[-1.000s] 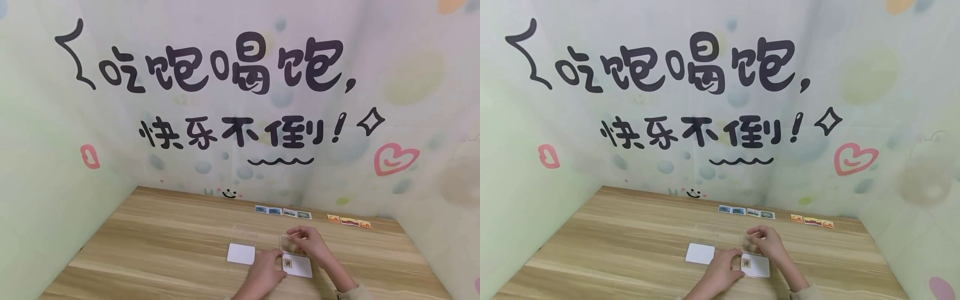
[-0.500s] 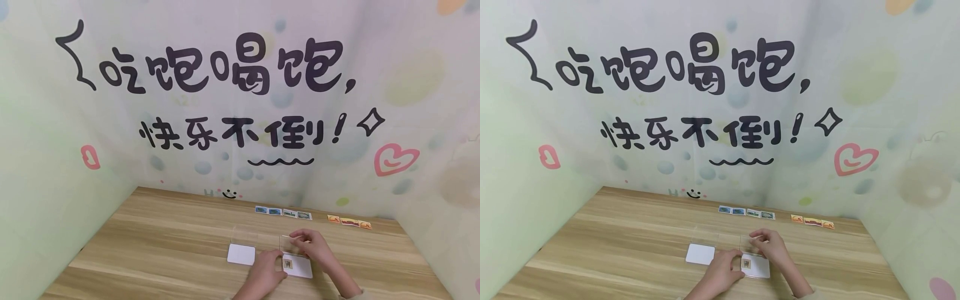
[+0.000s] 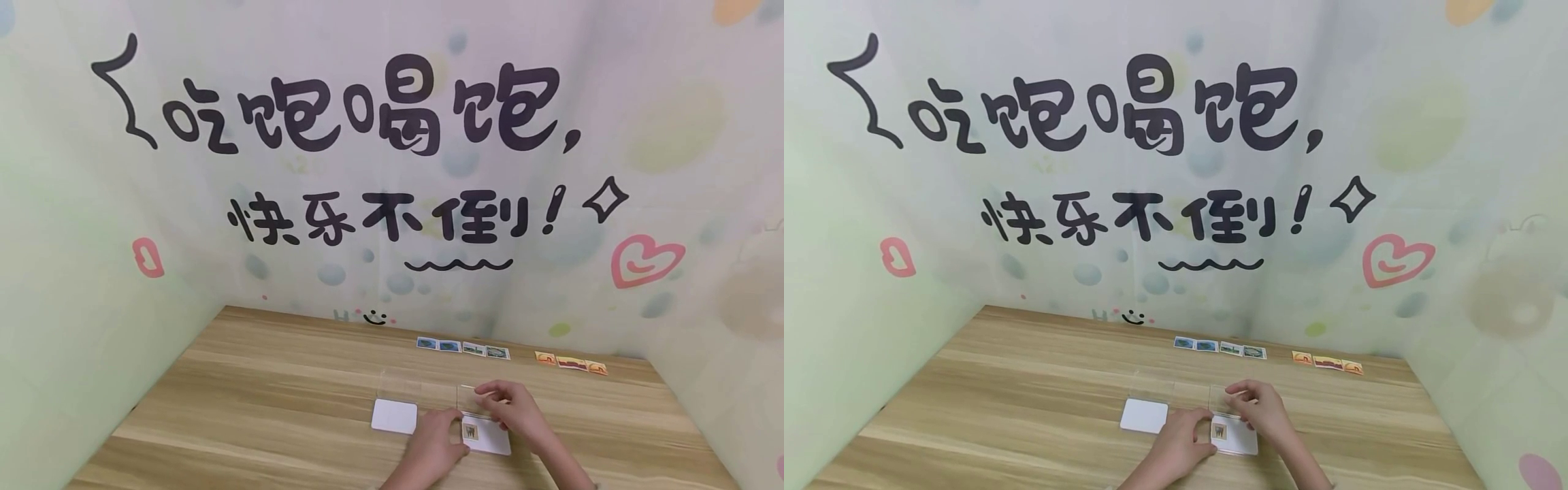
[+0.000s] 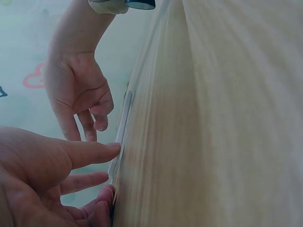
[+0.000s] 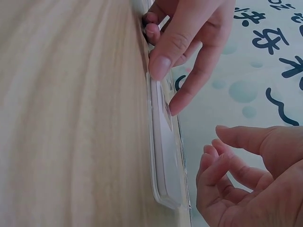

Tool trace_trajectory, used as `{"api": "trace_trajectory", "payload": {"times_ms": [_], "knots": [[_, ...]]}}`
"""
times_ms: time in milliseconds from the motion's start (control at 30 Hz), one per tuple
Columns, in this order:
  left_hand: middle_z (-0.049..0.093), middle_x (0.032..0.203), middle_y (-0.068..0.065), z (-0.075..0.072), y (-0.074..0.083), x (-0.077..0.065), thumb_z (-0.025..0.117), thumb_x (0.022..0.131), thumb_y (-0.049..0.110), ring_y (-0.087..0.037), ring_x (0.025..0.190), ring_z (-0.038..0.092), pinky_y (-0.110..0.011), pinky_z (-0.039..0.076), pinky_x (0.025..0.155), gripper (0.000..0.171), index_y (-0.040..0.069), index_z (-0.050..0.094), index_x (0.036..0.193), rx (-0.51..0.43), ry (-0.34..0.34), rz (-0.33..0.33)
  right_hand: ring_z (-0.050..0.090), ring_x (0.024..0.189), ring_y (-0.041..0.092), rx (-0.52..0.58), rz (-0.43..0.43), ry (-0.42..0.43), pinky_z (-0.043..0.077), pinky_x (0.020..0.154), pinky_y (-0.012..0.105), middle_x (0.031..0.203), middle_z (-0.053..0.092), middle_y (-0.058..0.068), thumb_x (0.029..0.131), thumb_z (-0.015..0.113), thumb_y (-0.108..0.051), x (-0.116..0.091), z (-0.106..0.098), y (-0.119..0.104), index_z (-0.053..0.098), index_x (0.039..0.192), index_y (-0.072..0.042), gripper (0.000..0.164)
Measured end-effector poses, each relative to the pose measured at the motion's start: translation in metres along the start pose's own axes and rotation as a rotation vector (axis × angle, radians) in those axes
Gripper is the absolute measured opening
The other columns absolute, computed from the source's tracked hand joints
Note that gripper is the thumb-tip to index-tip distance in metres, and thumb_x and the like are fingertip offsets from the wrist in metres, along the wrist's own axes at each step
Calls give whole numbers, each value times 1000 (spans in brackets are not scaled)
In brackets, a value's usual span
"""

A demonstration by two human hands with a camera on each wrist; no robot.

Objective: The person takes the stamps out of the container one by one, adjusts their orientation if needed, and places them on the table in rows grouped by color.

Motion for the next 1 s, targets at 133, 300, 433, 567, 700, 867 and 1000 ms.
{"api": "trace_trajectory", "payload": {"times_ms": [133, 300, 433, 567, 700, 867, 1000], "knots": [[73, 112, -16, -1, 1, -1, 90, 78, 10, -38, 110, 67, -53, 56, 93, 45, 1, 74, 119, 8, 2, -2, 58, 68, 18, 1, 3, -7, 49, 54, 27, 86, 67, 4, 97, 72, -7, -2, 0, 2, 70, 115, 9, 25], [73, 114, -16, 0, 2, 0, 90, 79, 11, -38, 112, 67, -54, 56, 95, 46, 2, 74, 120, 8, -2, -10, 59, 69, 19, 5, 6, -20, 48, 55, 28, 87, 68, 5, 97, 72, -7, -6, -1, 3, 69, 116, 10, 26], [73, 115, -16, 0, 2, -1, 90, 79, 11, -39, 113, 67, -55, 55, 95, 46, 2, 74, 120, 4, 2, -13, 59, 67, 18, 5, -2, -39, 49, 55, 27, 86, 67, 5, 97, 72, -8, -8, -2, 4, 70, 115, 10, 26], [73, 115, -17, 1, 2, -1, 90, 78, 11, -40, 113, 67, -56, 55, 95, 46, 2, 74, 120, 10, 5, -8, 60, 67, 18, 24, -4, -61, 52, 56, 27, 87, 68, 7, 98, 71, -7, -12, -2, 6, 68, 115, 12, 26], [73, 115, -16, 2, 3, -1, 91, 79, 11, -39, 113, 67, -56, 56, 94, 46, 2, 74, 120, 14, 1, -9, 62, 69, 19, 44, 5, -76, 56, 58, 28, 88, 69, 6, 98, 70, -6, -16, -2, 8, 67, 116, 13, 26], [73, 116, -18, 1, 4, -2, 90, 78, 11, -41, 112, 67, -58, 55, 94, 47, 2, 74, 121, 0, 3, -6, 63, 70, 18, 50, 5, -86, 58, 61, 27, 86, 67, 5, 98, 71, -5, -20, -2, 10, 67, 115, 14, 25], [72, 116, -19, 0, 4, -3, 90, 78, 9, -43, 112, 66, -60, 55, 93, 47, 1, 73, 121, -3, 7, -2, 66, 71, 18, 61, -23, -115, 60, 64, 28, 88, 68, 6, 98, 69, -3, -21, -1, 9, 65, 114, 17, 26]]}}
Point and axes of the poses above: each hand's wrist, its own x-axis towards the middle knuckle, its own z-axis out of the palm, y = z × x, the point moved 2 cm from there along x, towards the middle knuckle
